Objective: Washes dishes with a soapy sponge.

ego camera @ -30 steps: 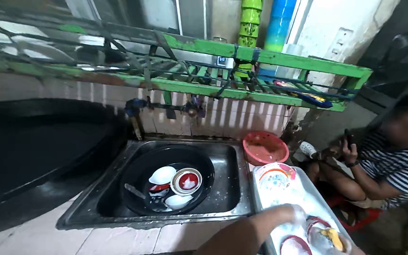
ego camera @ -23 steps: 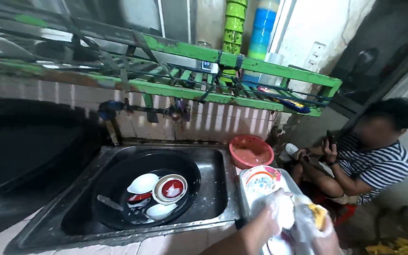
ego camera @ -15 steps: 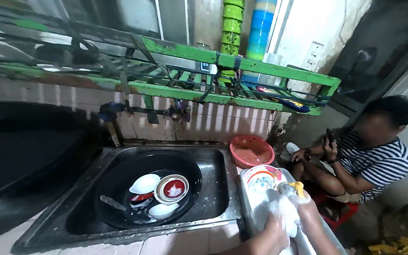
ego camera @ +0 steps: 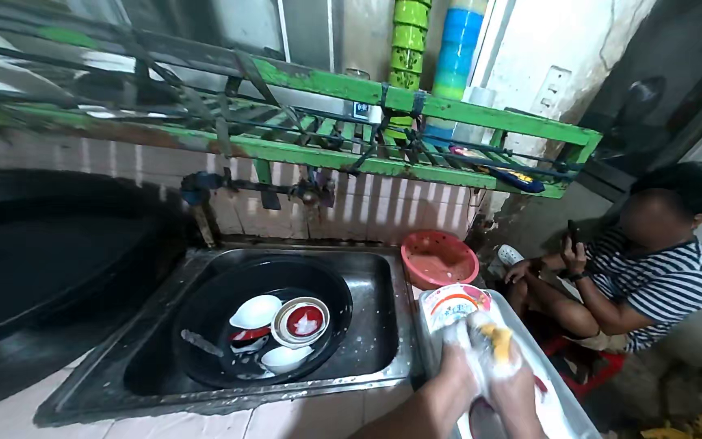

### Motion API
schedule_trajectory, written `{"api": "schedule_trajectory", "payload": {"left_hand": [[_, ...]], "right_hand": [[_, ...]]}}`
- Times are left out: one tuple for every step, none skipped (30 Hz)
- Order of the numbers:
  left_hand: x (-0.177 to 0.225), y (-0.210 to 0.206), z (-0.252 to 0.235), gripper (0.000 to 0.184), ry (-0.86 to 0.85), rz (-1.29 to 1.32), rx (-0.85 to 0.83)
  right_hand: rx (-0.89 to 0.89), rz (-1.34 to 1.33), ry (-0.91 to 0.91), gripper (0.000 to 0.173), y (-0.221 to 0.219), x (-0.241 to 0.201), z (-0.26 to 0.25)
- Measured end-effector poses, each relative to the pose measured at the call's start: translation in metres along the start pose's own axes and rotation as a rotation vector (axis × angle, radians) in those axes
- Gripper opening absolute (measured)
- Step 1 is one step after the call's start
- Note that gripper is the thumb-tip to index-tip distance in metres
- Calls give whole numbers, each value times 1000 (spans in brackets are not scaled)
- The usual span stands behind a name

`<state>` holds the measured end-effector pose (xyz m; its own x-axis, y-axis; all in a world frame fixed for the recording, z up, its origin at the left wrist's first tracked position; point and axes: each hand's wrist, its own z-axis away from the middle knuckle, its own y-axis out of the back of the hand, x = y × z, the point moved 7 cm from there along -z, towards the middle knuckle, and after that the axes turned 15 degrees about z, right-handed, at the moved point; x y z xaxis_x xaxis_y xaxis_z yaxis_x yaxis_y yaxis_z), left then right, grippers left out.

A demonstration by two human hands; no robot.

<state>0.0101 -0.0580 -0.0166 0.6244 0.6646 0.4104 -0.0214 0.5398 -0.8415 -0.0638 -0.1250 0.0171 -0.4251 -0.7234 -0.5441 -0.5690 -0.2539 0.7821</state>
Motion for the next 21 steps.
{"api": "schedule_trajectory", "payload": {"left_hand": [[6, 1, -2, 32, 5, 14, 36], [6, 2, -6, 29, 30, 26, 55], [2, 1, -9, 28, 68, 40, 28], [-3, -1, -9, 28, 93, 47, -19], [-7, -3, -6, 29, 101, 42, -45], [-10, -6, -2, 30, 95, 35, -58], [-11, -8, -2, 31, 58, 27, -62], [-9, -9, -2, 31, 14, 26, -52], [-4, -9, -2, 31, -21, 25, -28], [0, -8, -1, 32, -41, 12, 1], [4, -8, 3, 32, -50, -29, 5], [5, -7, 5, 34, -48, -76, -30], [2, -6, 3, 32, -64, -140, -84], [-1, -5, 4, 32, -79, -242, -166], [-5, -5, 6, 33, -103, -374, -237], [-8, -6, 8, 36, -133, -502, -292], [-10, -6, 9, 38, -179, -596, -317], [-7, -7, 7, 39, -215, -645, -311], [-4, -8, 6, 41, -218, -645, -290], [-1, -7, 5, 41, -192, -589, -267], [2, -6, 5, 41, -165, -543, -263]], "right_hand": [[43, -14, 79, 50, 0, -4, 13], [64, -41, 97, 52, -1, -1, 20], [71, -69, 57, 54, 0, 9, 19], [72, -85, -29, 54, 1, 22, 10], [67, -95, -133, 52, 2, 35, -4], [62, -106, -213, 51, 3, 44, -15], [59, -94, -223, 49, 5, 43, -20], [67, -66, -173, 48, 6, 35, -17], [80, -49, -89, 48, 6, 23, -8], [107, -46, 8, 50, 2, 14, 5], [158, -62, 91, 53, 0, 8, 15], [167, -110, 104, 57, -2, 9, 19], [139, -156, 44, 59, -2, 15, 17], [91, -213, -86, 57, -1, 25, 8], [72, -261, -221, 53, -3, 41, -6], [64, -287, -306, 50, -5, 52, -18], [60, -271, -323, 48, -4, 53, -24], [46, -224, -284, 50, 0, 43, -23], [41, -158, -202, 52, 3, 27, -16], [54, -116, -116, 55, 4, 12, -6], [78, -112, -61, 59, 4, 3, 3]]}}
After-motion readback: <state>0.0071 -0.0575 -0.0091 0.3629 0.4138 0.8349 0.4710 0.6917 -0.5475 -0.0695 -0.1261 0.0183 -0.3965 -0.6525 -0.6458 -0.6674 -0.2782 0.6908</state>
